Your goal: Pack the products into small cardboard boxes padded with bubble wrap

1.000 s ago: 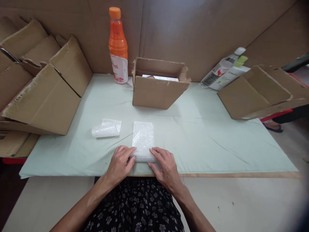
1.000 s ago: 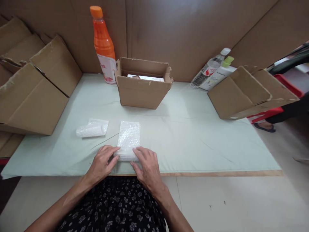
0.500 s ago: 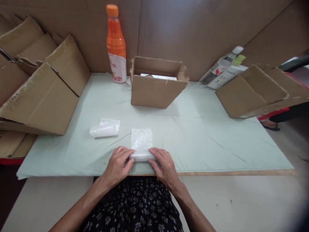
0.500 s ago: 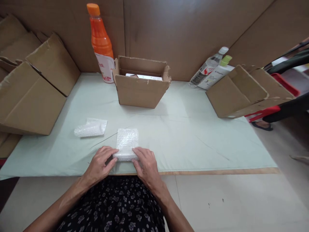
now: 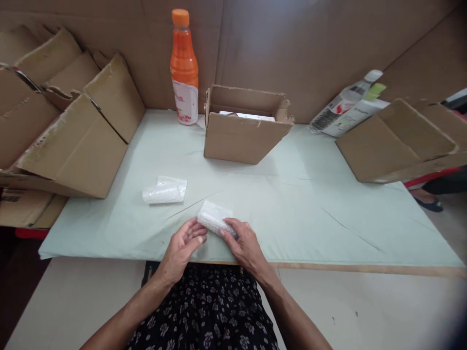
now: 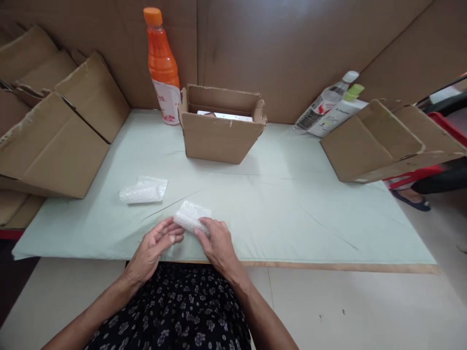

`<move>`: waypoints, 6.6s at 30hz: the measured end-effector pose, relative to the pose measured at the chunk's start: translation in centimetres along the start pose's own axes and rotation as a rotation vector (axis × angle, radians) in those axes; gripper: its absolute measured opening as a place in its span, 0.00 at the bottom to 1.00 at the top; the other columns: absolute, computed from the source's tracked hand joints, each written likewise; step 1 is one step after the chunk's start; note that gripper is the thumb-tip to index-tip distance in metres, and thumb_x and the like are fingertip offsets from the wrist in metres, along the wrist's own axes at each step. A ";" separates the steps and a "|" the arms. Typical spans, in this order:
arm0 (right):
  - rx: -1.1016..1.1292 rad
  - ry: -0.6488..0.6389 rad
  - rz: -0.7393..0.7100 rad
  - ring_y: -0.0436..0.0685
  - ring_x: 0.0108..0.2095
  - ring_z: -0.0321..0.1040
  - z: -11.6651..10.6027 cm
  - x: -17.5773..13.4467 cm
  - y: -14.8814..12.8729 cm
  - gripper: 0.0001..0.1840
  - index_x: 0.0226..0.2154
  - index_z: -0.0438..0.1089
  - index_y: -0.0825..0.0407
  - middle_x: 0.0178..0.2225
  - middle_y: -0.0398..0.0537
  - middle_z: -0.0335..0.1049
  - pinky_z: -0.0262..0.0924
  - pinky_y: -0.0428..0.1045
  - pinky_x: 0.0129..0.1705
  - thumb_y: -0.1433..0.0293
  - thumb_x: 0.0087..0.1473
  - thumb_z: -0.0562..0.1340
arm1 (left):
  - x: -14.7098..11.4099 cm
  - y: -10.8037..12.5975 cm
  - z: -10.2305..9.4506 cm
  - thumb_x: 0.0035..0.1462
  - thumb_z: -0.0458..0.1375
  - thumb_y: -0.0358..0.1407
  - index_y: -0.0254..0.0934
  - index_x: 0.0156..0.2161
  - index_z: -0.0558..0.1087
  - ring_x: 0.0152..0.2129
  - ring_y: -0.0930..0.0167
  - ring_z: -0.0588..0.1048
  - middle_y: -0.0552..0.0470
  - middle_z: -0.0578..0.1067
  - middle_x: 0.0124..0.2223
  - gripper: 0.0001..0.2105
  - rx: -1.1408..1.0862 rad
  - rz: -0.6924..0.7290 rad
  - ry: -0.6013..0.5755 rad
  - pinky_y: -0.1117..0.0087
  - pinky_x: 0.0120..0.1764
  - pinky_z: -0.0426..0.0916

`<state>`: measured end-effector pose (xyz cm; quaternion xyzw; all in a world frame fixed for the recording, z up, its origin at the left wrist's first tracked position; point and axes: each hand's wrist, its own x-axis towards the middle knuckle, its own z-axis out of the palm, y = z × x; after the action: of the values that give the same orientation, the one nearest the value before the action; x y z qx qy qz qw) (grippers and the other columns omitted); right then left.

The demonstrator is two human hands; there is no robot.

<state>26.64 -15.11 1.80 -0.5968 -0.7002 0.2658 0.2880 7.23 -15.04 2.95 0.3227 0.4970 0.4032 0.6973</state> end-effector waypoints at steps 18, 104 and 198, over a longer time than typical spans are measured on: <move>0.581 0.033 0.159 0.53 0.33 0.64 -1.8 0.1 -2.5 0.13 0.36 0.71 0.51 0.30 0.43 0.69 0.61 0.48 0.38 0.58 0.57 0.64 | -0.8 0.5 0.7 0.54 0.61 0.38 0.37 0.59 0.65 0.48 0.62 0.72 0.45 0.74 0.53 0.27 0.176 0.123 -0.247 0.64 0.52 0.66; 0.072 0.572 0.194 0.63 0.44 0.72 -16.7 15.8 5.3 0.30 0.54 0.67 0.51 0.48 0.57 0.74 0.67 0.59 0.45 0.55 0.51 0.65 | 21.8 11.7 3.6 0.54 0.59 0.36 0.40 0.60 0.65 0.54 0.62 0.71 0.43 0.70 0.60 0.27 0.399 0.672 0.113 0.59 0.50 0.72; 0.050 0.358 0.211 0.62 0.34 0.74 -5.5 2.4 10.2 0.28 0.49 0.71 0.50 0.40 0.54 0.77 0.71 0.57 0.36 0.52 0.51 0.61 | 2.5 2.2 -2.4 0.56 0.55 0.29 0.41 0.55 0.74 0.63 0.55 0.63 0.42 0.66 0.65 0.21 1.126 0.738 0.326 0.48 0.62 0.61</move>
<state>37.24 -11.05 -1.53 -0.6971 -0.5647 0.2014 0.3932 4.84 -11.71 3.01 0.7188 0.5869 0.3379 0.1574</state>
